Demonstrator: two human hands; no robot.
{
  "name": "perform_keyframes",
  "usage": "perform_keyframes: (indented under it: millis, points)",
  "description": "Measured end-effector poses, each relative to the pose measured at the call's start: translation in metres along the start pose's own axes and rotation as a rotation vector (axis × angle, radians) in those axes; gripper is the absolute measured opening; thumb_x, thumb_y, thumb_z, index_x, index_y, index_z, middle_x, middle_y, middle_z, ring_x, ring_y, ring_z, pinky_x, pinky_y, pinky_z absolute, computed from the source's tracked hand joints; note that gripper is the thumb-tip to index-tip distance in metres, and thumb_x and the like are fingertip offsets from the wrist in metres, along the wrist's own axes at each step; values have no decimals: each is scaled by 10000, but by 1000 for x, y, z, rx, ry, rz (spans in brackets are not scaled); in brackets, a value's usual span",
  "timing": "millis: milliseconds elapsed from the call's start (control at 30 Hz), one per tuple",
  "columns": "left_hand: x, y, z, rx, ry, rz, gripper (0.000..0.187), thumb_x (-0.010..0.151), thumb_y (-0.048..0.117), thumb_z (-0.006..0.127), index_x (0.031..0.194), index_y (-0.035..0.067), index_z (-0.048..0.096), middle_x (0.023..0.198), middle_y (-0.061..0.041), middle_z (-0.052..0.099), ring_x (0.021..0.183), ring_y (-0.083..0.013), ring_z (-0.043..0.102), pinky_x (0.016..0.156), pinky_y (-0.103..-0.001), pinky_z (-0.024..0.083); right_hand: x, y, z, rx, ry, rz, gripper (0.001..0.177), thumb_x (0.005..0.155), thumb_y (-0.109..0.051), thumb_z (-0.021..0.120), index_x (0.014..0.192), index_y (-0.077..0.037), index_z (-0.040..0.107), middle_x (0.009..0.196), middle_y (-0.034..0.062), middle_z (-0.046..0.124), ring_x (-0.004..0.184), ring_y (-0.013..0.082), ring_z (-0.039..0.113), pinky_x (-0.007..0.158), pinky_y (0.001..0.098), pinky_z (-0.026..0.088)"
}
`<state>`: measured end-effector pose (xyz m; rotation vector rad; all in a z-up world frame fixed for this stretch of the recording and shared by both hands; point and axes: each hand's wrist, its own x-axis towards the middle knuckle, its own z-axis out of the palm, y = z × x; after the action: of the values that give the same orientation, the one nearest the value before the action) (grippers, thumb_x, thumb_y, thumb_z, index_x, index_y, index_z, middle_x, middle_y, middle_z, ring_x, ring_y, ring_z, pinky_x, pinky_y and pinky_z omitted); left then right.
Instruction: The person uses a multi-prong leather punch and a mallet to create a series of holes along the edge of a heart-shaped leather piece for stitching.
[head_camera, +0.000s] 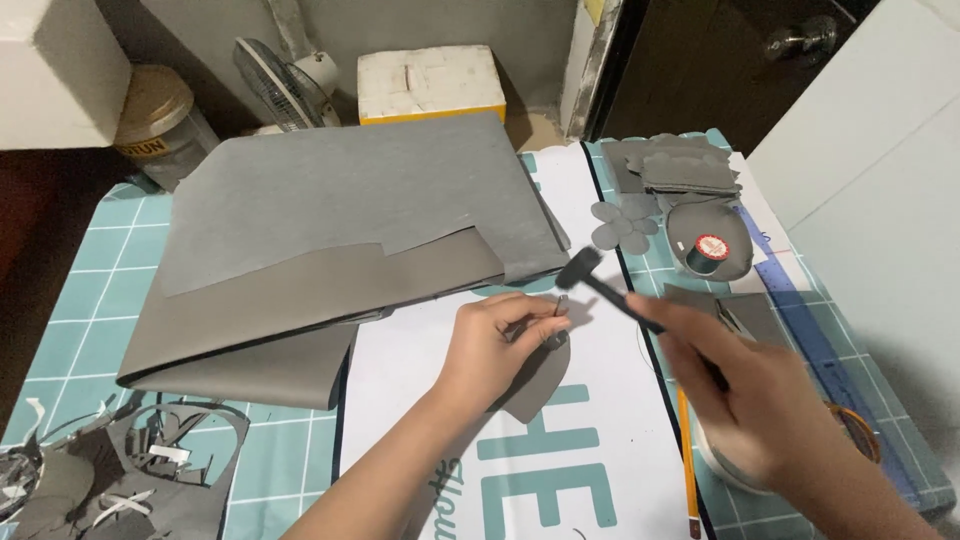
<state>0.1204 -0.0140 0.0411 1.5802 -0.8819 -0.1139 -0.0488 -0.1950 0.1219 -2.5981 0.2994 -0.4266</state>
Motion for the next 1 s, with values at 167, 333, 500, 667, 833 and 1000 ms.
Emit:
perform_keyframes:
  millis: [167, 333, 500, 667, 833, 1000]
  points:
    - [0, -2, 1, 7, -3, 43, 174, 890, 229, 764, 972, 78, 786, 998, -54, 800, 957, -180, 762, 844, -262, 618, -8, -7, -4, -53, 134, -87, 411, 1000, -164, 555, 1397, -241, 629, 583, -36, 433, 510, 168, 285, 471, 251, 329]
    - [0, 1, 0, -3, -12, 41, 179, 888, 233, 766, 964, 72, 784, 960, -45, 798, 893, -162, 749, 796, -248, 608, -8, -6, -5, -100, 130, 61, 337, 987, -202, 619, 1306, -280, 698, 624, -28, 600, 479, 139, 425, 514, 260, 390]
    - [0, -1, 0, 11, -6, 56, 186, 885, 252, 770, 939, 74, 775, 939, -25, 791, 801, -133, 708, 734, -234, 575, -5, -12, -7, -199, -161, 298, 394, 954, -317, 604, 1322, -446, 665, 525, 52, 551, 540, 258, 393, 547, 298, 442]
    - [2, -2, -1, 8, -11, 49, 207, 889, 256, 762, 950, 59, 783, 971, -51, 802, 837, -132, 732, 754, -232, 585, -1, -10, 1, -136, -33, 135, 266, 943, -294, 635, 1193, -328, 718, 509, 23, 595, 445, 255, 390, 474, 314, 395]
    - [3, 1, -3, -4, -18, 59, 173, 887, 243, 768, 926, 75, 779, 924, -27, 790, 821, -131, 710, 744, -242, 566, -3, -22, -12, -17, 11, 349, 327, 959, -231, 611, 1258, -315, 713, 1003, -134, 755, 803, 42, 640, 772, 239, 473]
    - [4, -1, -4, 5, -9, 59, 178, 868, 237, 783, 946, 77, 791, 956, -35, 801, 810, -116, 721, 747, -232, 591, -13, -19, -9, -116, 4, 341, 340, 904, -320, 680, 1221, -420, 748, 514, -6, 585, 460, 181, 444, 537, 278, 434]
